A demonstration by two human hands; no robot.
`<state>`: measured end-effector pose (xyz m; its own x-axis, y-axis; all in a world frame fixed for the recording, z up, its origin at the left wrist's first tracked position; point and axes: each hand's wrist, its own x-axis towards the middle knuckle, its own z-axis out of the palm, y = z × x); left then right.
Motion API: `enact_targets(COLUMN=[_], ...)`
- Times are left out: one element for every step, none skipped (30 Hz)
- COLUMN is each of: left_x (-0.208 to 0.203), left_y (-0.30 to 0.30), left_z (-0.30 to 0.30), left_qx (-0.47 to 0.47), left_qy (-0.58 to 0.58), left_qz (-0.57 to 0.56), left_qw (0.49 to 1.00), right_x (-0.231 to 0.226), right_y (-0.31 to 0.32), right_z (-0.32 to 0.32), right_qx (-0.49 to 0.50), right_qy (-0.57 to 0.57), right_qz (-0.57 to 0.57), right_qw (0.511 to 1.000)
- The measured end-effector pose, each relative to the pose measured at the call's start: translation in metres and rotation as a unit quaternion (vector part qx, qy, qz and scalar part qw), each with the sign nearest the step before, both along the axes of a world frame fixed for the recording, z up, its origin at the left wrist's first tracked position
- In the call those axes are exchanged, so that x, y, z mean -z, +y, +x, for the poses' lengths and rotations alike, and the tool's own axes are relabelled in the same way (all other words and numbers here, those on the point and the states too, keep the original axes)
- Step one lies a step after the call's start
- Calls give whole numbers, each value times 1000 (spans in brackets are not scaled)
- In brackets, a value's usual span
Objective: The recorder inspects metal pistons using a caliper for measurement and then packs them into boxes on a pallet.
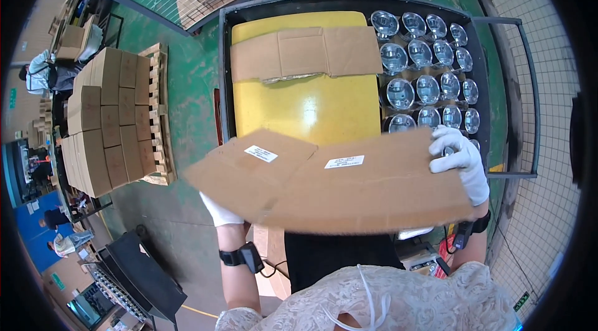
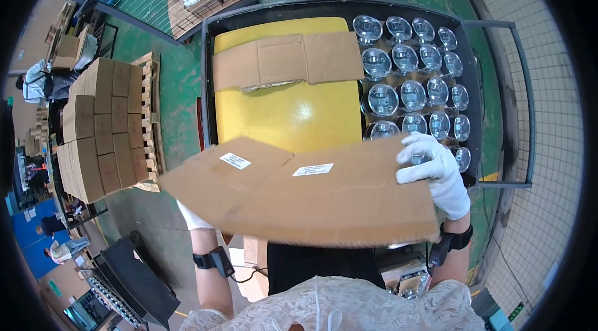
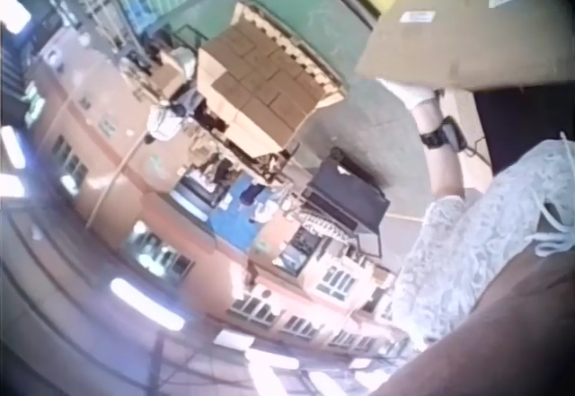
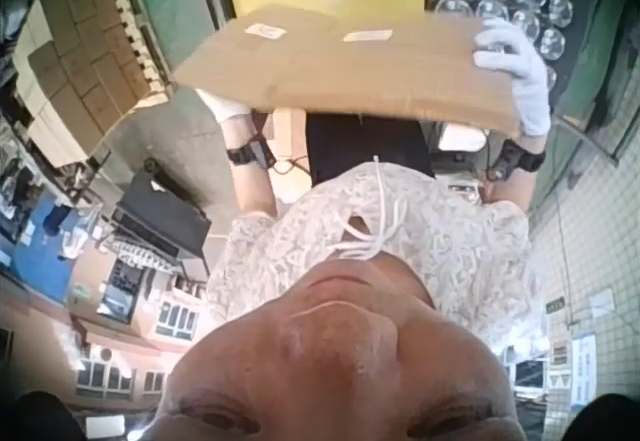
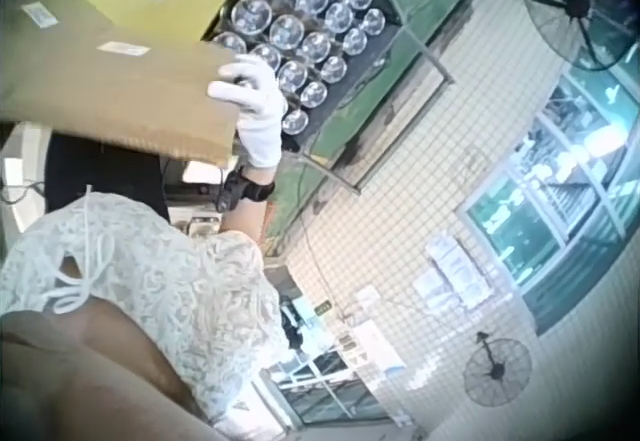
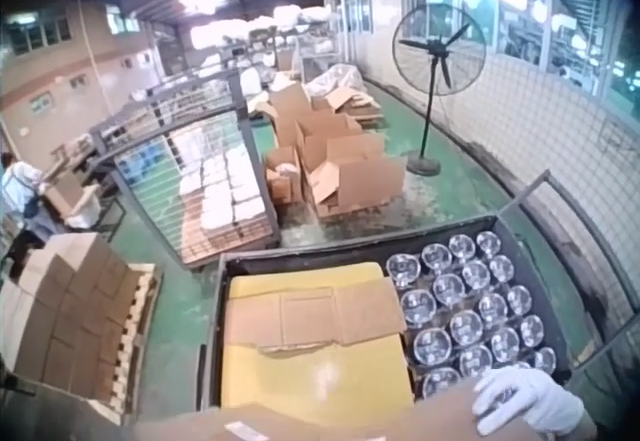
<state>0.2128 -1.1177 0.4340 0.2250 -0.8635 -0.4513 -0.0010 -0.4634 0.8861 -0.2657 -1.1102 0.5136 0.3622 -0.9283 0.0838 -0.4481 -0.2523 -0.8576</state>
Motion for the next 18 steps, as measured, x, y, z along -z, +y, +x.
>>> enact_targets(left_x=[-13,-12,-4,8,22,32,50,84,113,137,162,175,184,190,191,190,190,188], left_y=[5,12,18,22,26,29,32,42,49,57,67,68,68,69,64,66,66,67], left_z=[-5,2,13,20,19,16,15,29,29,30,37,38,42,51,49,46,45,45], left_qx=[-167,-169,-172,-171,-173,-234,-293,-171,-148,-128,-170,-138,-104,-115,-117,-92,-91,-11], left_qy=[244,244,366,482,482,464,445,407,295,176,73,-28,-130,-179,-223,-276,-274,-387], left_qz=[10,9,32,56,61,99,136,96,124,148,165,165,165,170,174,174,174,184], left_qw=[955,955,914,857,857,849,835,892,936,965,969,976,972,962,952,941,941,903], right_x=[8,18,33,53,80,109,140,167,193,217,232,247,257,260,262,261,266,276], right_y=[5,8,13,20,28,34,41,46,55,64,66,70,74,70,66,62,60,58], right_z=[-5,-7,-9,-10,-11,-12,-13,-8,-6,-4,1,1,2,9,14,17,17,18], right_qx=[2,22,42,74,105,118,132,162,191,182,175,182,189,183,229,272,274,270], right_qy=[2,63,123,107,102,76,53,-30,-112,-82,-64,-97,-131,-131,-154,-176,-175,-157], right_qz=[0,-15,-29,-8,20,38,55,110,166,152,276,326,376,380,453,521,521,512], right_qw=[1000,998,991,991,989,989,988,980,961,968,943,922,898,897,848,790,790,800])
